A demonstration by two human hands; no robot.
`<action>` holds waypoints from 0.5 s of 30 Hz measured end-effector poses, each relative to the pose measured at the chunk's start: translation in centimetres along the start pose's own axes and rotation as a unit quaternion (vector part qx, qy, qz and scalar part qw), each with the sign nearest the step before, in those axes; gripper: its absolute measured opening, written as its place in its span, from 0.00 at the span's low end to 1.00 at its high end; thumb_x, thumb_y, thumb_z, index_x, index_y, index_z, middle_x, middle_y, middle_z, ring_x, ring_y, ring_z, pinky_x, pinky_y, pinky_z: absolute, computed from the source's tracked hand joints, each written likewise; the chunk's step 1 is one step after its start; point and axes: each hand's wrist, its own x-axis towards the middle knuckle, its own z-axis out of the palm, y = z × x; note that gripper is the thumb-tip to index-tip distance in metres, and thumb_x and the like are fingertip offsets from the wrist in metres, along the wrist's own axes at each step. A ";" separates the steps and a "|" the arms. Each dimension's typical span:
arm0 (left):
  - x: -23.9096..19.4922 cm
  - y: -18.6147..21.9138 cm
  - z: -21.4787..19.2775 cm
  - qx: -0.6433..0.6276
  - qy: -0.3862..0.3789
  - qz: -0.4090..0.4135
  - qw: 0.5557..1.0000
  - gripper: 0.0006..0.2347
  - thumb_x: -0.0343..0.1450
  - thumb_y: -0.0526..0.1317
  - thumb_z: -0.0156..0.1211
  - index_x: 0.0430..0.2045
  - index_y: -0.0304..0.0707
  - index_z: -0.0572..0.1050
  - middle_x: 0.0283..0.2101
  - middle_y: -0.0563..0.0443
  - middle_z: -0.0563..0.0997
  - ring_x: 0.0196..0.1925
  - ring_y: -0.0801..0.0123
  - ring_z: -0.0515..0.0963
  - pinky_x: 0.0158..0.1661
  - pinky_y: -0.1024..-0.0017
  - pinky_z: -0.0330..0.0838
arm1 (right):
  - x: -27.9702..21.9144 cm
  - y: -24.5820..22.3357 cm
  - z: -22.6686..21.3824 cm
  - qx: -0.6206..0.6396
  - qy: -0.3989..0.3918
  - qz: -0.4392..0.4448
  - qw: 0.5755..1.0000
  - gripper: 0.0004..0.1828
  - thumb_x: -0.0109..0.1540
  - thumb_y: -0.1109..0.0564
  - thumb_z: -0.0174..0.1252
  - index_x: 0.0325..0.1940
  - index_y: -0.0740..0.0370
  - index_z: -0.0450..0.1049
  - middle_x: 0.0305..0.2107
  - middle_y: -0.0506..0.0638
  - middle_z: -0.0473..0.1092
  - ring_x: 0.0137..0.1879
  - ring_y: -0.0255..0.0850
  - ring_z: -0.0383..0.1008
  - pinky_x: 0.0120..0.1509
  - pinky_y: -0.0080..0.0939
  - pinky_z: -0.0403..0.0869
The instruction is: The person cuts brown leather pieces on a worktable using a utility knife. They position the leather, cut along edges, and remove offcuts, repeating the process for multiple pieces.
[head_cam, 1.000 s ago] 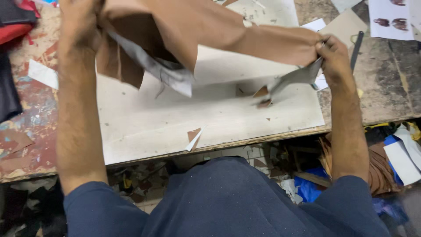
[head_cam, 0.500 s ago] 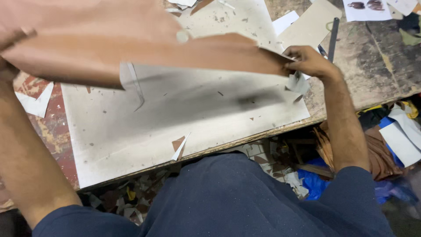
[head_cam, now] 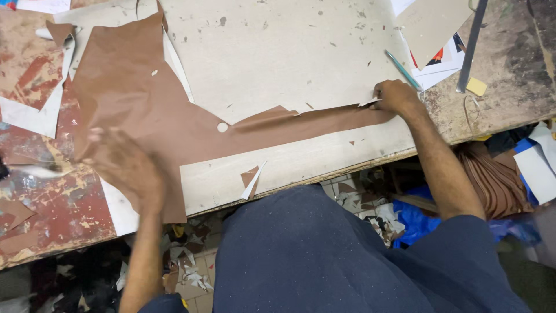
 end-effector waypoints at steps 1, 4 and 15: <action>-1.8 2.7 -0.8 0.088 -0.052 0.100 0.990 0.36 0.76 0.38 0.53 0.78 0.21 0.43 0.81 0.31 0.37 0.86 0.50 0.38 0.75 0.40 0.26 | -0.7 0.4 -0.3 -0.019 0.035 0.020 0.999 0.17 0.55 0.52 0.72 0.46 0.57 0.80 0.40 0.58 0.79 0.49 0.55 0.79 0.53 0.56 0.76; -4.4 11.1 -3.0 -0.176 -0.163 0.189 0.952 0.44 0.74 0.66 0.42 0.76 0.29 0.38 0.79 0.34 0.33 0.82 0.52 0.31 0.72 0.39 0.22 | -2.9 0.8 -1.6 -0.108 0.212 0.043 0.970 0.13 0.60 0.60 0.64 0.49 0.61 0.79 0.41 0.61 0.78 0.47 0.56 0.79 0.54 0.59 0.75; -7.9 34.2 -5.9 -0.286 -0.140 0.431 0.844 0.52 0.65 0.79 0.34 0.73 0.30 0.42 0.78 0.37 0.39 0.80 0.55 0.34 0.74 0.51 0.24 | -12.2 -9.8 6.3 0.053 0.048 -0.301 0.951 0.48 0.61 0.35 0.54 0.78 0.57 0.45 0.76 0.59 0.43 0.80 0.55 0.41 0.81 0.59 0.42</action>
